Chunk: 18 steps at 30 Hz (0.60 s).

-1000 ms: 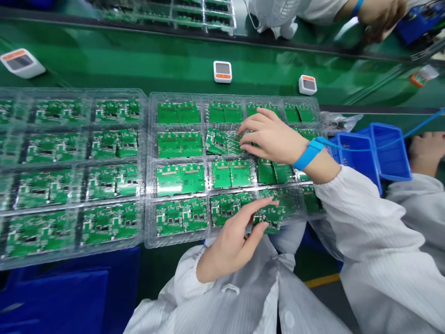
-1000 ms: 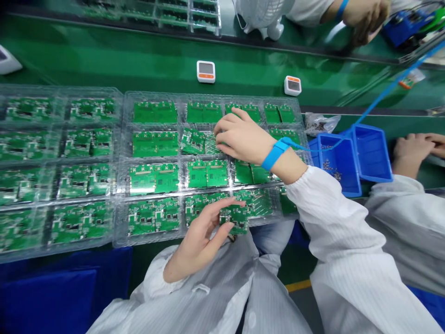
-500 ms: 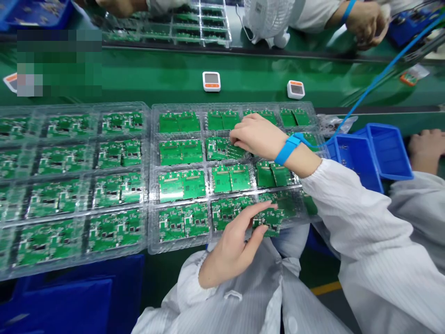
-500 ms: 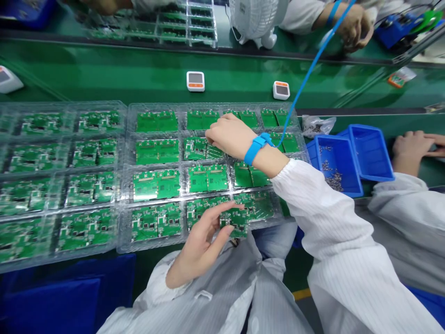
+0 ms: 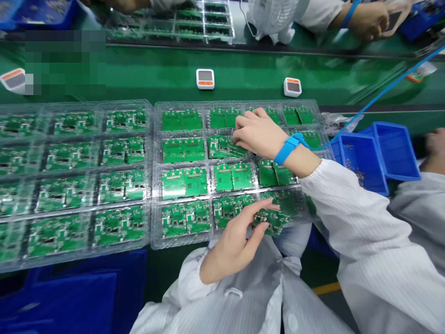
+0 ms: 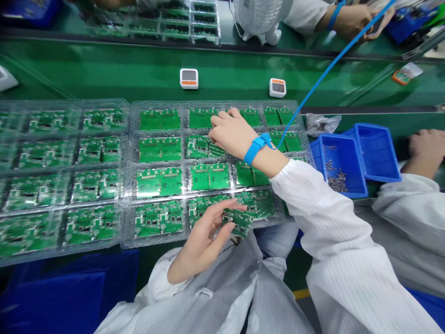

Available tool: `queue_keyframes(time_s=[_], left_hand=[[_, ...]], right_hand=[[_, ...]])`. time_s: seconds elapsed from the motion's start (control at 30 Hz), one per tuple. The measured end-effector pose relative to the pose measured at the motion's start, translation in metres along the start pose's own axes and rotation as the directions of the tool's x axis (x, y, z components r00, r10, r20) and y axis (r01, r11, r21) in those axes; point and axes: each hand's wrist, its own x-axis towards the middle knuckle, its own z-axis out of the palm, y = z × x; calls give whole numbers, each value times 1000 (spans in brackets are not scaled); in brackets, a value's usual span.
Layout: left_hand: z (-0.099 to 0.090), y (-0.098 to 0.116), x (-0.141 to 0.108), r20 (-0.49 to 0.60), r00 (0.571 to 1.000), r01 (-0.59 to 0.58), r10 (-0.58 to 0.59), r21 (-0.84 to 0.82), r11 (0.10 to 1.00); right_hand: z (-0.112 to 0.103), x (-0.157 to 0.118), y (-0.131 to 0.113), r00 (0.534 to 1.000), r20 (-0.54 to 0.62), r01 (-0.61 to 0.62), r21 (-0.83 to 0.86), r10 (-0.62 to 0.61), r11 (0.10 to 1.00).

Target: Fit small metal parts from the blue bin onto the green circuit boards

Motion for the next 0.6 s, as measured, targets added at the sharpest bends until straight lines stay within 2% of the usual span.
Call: queue_keyframes(time_s=[0.13,0.27,0.37,0.43,0.53,0.6], left_hand=[[2,-2,0,-32,999,29,-27,63,998],[3,1,1,-92,996,12,-3,97,995],[1,7,4,-94,995,-17,30,139,990],[0,12,7,-102,994,-4,25,196,981],[0,17,12,-211,977,65,-11,251,966],[3,18,15,-280,960,102,-20,283,954]], right_hand=[[4,4,-4,1000,-1,-17,1,17,1000],[-7,-9,-11,990,-101,-85,157,102,984],[-27,-38,-25,965,-180,-113,369,190,923],[-40,-65,-38,944,-242,-74,505,223,860],[-50,-107,-63,888,-350,-3,643,297,766],[-49,-130,-80,842,-403,14,681,359,732]])
